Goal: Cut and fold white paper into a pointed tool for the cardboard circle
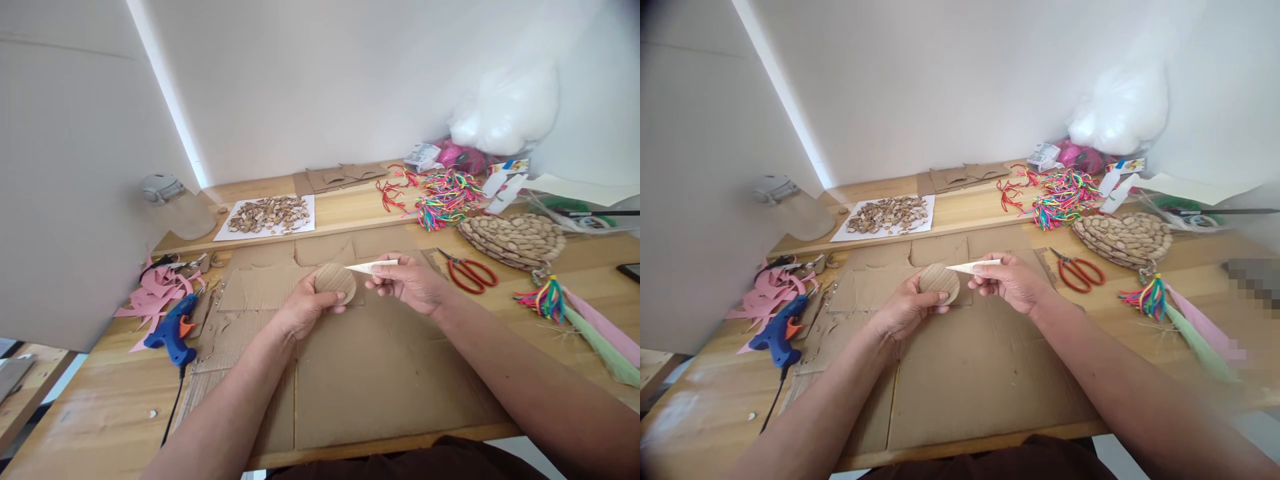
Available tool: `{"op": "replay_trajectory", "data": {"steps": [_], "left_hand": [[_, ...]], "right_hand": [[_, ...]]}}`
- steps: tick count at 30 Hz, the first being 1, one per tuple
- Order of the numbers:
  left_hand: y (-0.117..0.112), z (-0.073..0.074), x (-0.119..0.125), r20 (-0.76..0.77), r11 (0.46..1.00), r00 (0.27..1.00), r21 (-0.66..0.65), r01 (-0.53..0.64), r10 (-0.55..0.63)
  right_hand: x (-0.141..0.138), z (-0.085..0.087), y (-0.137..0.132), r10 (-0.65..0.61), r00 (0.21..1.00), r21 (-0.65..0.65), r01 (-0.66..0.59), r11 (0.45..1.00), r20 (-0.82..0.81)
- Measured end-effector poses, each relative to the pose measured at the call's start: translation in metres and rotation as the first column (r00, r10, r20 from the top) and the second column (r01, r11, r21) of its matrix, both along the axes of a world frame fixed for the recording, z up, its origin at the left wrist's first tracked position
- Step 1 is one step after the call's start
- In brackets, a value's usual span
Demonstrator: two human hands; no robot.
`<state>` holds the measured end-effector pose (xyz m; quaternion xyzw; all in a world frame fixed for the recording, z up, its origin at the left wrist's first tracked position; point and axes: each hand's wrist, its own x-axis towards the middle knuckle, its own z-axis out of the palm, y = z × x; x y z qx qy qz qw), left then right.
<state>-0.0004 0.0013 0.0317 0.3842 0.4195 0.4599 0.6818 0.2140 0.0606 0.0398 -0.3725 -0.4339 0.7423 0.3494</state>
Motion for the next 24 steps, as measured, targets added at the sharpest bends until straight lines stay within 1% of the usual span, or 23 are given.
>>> {"op": "replay_trajectory", "data": {"steps": [2,5,11,15,18,21,24], "left_hand": [[-0.001,0.001,0.000,0.005,1.000,1.000,-0.023,0.013,-0.013],[-0.001,0.003,0.001,0.012,0.999,0.999,-0.039,0.036,-0.035],[-0.001,-0.001,0.002,0.029,0.997,0.998,0.056,0.056,-0.058],[-0.001,-0.004,0.002,0.051,0.996,0.995,0.012,0.083,-0.084],[-0.001,-0.003,0.001,0.053,0.998,0.997,-0.023,0.058,-0.057],[0.000,0.000,0.001,0.089,0.998,0.996,-0.060,-0.004,0.009],[0.001,0.001,0.002,0.101,0.995,0.993,-0.083,-0.048,0.056]], "right_hand": [[0.002,0.001,0.001,0.016,1.000,-0.001,-0.016,1.000,0.011],[0.002,0.000,0.000,0.064,0.995,0.017,-0.065,0.998,0.074],[-0.003,-0.002,-0.006,0.087,0.979,0.100,-0.107,0.989,0.187],[-0.002,-0.002,-0.007,0.101,0.974,0.128,-0.128,0.983,0.201],[0.001,0.000,-0.004,0.086,0.981,0.104,-0.104,0.989,0.172],[0.005,0.003,0.001,0.036,0.998,0.042,-0.039,0.998,0.057],[0.007,0.004,0.003,0.026,0.999,-0.006,-0.026,1.000,-0.021]]}}
